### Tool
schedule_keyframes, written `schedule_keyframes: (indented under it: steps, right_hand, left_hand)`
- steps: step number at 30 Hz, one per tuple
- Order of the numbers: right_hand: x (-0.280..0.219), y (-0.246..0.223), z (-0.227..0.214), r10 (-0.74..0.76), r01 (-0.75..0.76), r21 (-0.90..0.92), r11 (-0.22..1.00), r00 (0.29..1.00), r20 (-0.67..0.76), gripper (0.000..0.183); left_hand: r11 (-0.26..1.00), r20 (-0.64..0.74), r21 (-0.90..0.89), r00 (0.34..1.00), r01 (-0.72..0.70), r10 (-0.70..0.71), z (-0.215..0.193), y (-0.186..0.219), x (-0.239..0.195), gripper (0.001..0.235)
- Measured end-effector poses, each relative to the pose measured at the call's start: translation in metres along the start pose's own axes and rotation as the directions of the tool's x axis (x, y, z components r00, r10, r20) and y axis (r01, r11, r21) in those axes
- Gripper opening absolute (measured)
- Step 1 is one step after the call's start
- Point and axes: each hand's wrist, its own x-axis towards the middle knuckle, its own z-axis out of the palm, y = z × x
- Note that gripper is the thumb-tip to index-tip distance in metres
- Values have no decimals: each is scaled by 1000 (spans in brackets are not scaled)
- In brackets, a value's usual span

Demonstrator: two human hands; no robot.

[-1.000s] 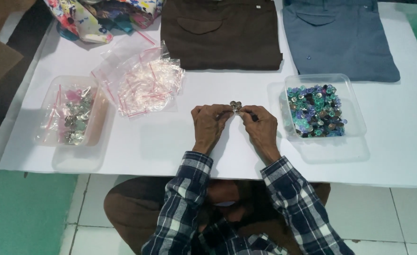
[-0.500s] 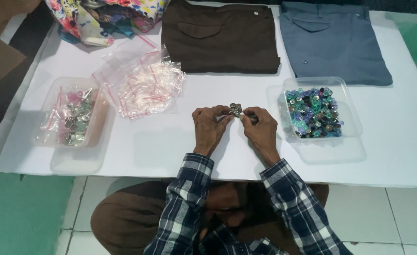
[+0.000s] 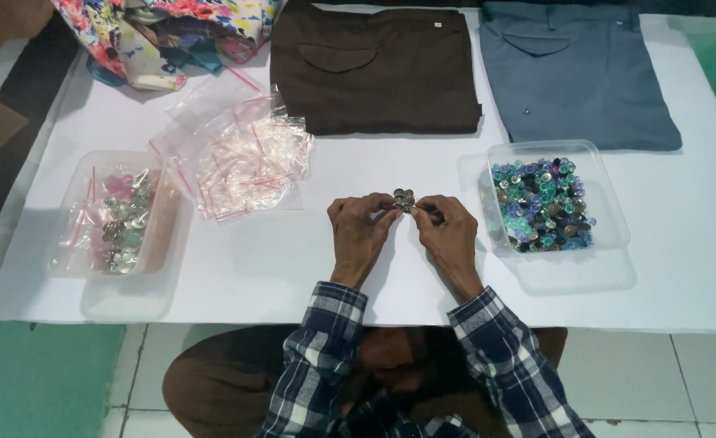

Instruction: Picking up buttons from a container and placing them into small plastic bags for packaging and sorting.

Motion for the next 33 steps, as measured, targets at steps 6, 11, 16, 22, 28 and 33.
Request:
schedule_keyframes:
  steps: [6,11,16,22,28,33]
  right_hand:
    - [-1,-4,0,3,-2,21,1000,1000,-5,10]
    - [-4,-10,-4,20,-20,46,999,1000,7,11]
    - [-3,-12,-4,31,-32,60,998,999,12,11]
    - [-4,-5,-1,62,-59,108,992,998,-21,13]
    - [-10,-5,-1,-15,24,138,990,998,-67,12]
    - [-10,11,7,-108,125,178,976,989,-106,17]
  left_hand:
    - [999,-23,-36,1000,13,-13,-2,4,-1,17]
    - [999,-24,-25,999,32,-33,-1,5,0,18]
    - [999,-24,-35,999,38,-38,-4,6,-1,18]
    - [998,1,-48,999,42,-42,-4,10,-3,19]
    - [999,-41,-45,999,18,-20,-2,11,-7,30]
    - [994,-63,-108,997,34,-41,-2,2,-9,33]
